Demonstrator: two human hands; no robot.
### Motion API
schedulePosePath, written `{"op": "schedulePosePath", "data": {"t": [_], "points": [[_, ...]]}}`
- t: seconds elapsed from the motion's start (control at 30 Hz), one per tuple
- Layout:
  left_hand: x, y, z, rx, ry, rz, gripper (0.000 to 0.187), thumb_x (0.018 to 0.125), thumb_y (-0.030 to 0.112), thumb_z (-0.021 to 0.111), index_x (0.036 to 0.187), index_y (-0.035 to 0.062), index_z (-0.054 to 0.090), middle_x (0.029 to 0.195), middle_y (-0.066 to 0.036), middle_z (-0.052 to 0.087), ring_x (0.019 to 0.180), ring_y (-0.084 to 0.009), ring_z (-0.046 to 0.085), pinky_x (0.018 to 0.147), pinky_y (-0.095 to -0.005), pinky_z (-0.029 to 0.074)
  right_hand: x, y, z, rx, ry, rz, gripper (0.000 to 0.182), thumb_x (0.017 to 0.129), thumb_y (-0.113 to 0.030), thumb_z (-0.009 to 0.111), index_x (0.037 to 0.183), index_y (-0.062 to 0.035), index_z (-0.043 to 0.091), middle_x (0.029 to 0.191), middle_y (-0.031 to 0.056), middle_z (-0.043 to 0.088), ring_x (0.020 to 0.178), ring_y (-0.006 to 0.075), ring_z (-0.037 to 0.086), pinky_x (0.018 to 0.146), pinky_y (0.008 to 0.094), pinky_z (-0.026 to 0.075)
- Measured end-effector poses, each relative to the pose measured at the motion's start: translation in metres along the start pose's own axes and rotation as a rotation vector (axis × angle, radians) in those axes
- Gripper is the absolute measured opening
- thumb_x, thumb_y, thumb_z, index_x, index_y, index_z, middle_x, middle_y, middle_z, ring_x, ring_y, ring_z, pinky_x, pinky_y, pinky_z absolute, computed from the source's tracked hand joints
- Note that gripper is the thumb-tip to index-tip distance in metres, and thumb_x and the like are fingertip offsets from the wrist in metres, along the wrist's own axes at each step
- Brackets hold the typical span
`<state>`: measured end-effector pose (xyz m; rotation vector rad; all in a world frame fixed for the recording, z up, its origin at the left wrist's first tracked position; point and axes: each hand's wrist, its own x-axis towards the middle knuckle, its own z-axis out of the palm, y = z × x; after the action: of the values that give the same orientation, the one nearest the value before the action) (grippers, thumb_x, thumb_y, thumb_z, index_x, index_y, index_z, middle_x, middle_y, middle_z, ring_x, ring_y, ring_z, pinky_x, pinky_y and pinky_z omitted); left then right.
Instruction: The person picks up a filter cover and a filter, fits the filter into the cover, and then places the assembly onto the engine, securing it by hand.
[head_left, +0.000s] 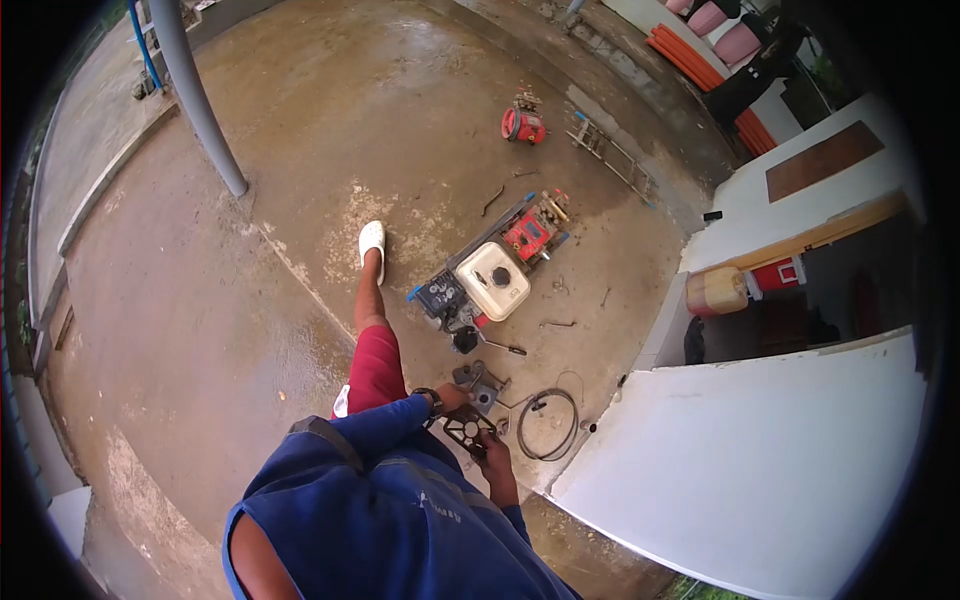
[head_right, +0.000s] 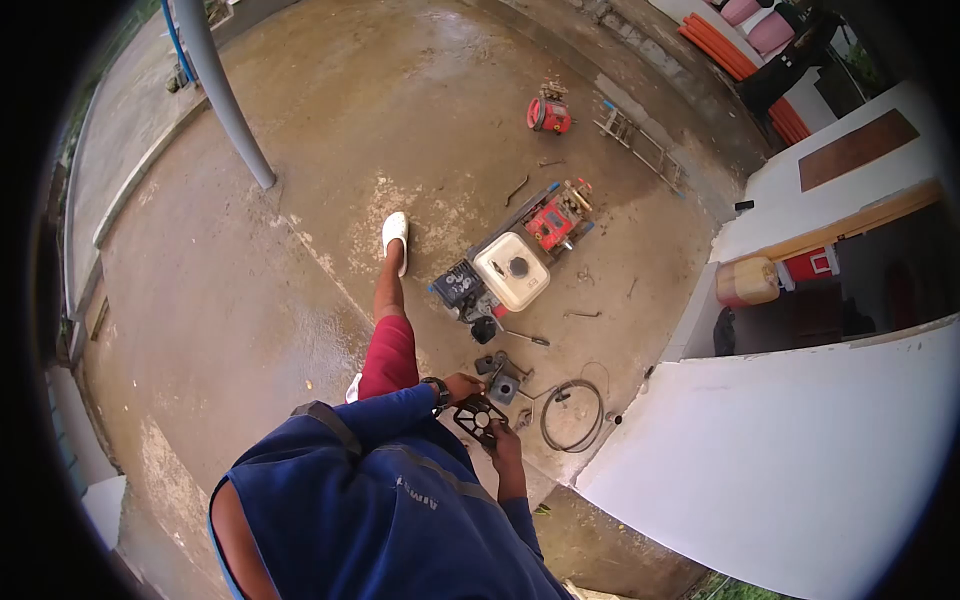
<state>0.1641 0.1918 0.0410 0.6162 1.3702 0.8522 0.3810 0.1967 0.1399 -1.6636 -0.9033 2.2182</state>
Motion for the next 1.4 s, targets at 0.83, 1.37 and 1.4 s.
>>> {"op": "schedulePosePath", "data": {"t": [0.83,1.37,1.4], "points": [[-0.042,0.060,-0.006,-0.838,-0.103,-0.300,0.059,0.105,0.049,0.040,0.141,0.0020,0.044,0.126,-0.022,0.064,0.108,-0.0348,0.067,0.093,-0.0462,0.054,-0.154,-0.194,0.076,0.575,-0.786,-0.587,0.022,0.100,-0.015,0.058,0.119,-0.0049,0.062,0.102,0.0083,0.065,0.098,0.0279,0.063,0.089,0.0453,0.052],[-0.087,0.136,0.008,-1.095,-0.507,-0.208,0.089,0.094,0.079,0.024,0.159,0.0185,0.025,0.155,-0.021,0.037,0.141,-0.0414,0.036,0.120,-0.0564,0.020,-0.164,-0.187,0.036,0.098,-0.203,-0.671,0.019,0.099,-0.013,0.060,0.112,-0.0002,0.065,0.095,0.0049,0.066,0.092,0.0176,0.063,0.088,0.0356,0.049],[-0.087,0.137,0.008,-1.087,-0.503,-0.208,0.089,0.094,0.079,0.024,0.159,0.0185,0.025,0.155,-0.021,0.037,0.141,-0.0414,0.036,0.120,-0.0564,0.020,-0.181,-0.195,0.036,0.255,-0.344,-0.718,0.020,0.099,-0.014,0.061,0.113,-0.0007,0.065,0.098,0.0057,0.066,0.091,0.0198,0.063,0.089,0.0385,0.049]]}}
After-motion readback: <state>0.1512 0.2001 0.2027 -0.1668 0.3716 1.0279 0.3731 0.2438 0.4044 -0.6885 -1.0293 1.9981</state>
